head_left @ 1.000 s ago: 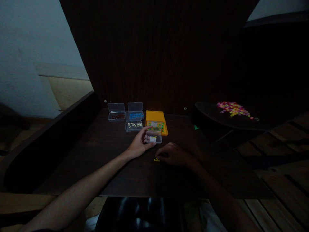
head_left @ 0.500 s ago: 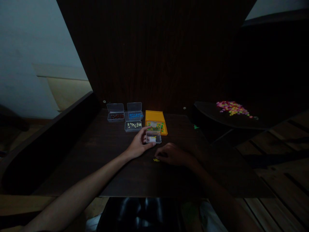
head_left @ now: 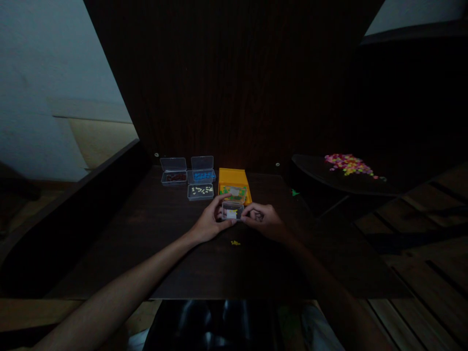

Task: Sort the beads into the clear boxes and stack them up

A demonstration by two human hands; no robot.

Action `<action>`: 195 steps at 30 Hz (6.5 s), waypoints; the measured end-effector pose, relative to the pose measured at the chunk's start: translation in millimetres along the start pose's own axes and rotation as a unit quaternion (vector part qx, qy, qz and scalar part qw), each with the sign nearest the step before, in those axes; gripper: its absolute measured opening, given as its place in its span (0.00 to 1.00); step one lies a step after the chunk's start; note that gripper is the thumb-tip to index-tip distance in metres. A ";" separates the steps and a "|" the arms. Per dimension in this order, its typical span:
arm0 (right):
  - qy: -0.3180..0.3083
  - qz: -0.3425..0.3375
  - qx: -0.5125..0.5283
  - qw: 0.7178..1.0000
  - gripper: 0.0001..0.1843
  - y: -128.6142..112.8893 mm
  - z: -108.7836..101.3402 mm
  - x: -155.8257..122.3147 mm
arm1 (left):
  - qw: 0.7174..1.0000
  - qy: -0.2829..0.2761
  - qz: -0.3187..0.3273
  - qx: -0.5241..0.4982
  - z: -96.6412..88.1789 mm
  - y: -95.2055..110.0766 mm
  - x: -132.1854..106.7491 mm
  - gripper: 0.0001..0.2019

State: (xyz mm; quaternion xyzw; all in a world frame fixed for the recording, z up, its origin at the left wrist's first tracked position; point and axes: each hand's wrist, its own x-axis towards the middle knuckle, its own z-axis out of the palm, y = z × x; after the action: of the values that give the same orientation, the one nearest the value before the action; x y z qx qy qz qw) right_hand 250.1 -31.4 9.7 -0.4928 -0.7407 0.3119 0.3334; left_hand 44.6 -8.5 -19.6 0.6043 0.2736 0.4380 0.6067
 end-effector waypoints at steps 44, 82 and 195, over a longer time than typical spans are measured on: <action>0.099 -0.015 -0.134 0.986 0.09 2.6 11.6 1.5 | 1.000 -0.011 0.003 0.016 8.6 2.9 -4.4 0.35; -0.235 -0.056 -0.201 0.949 0.07 -6.0 10.1 -9.9 | 1.000 0.027 0.001 0.005 1.5 -1.7 0.9 0.35; 0.049 -0.081 -0.248 0.964 0.13 9.3 17.9 -1.5 | 0.999 -0.030 -0.018 -0.006 13.5 -0.6 -7.9 0.32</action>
State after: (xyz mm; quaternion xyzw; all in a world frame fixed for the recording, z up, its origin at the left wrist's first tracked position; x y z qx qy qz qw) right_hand 241.1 -32.2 -8.4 -0.5129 -0.8152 0.0655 0.2610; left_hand 52.6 -21.9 -20.0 0.6082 0.2636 0.4107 0.6260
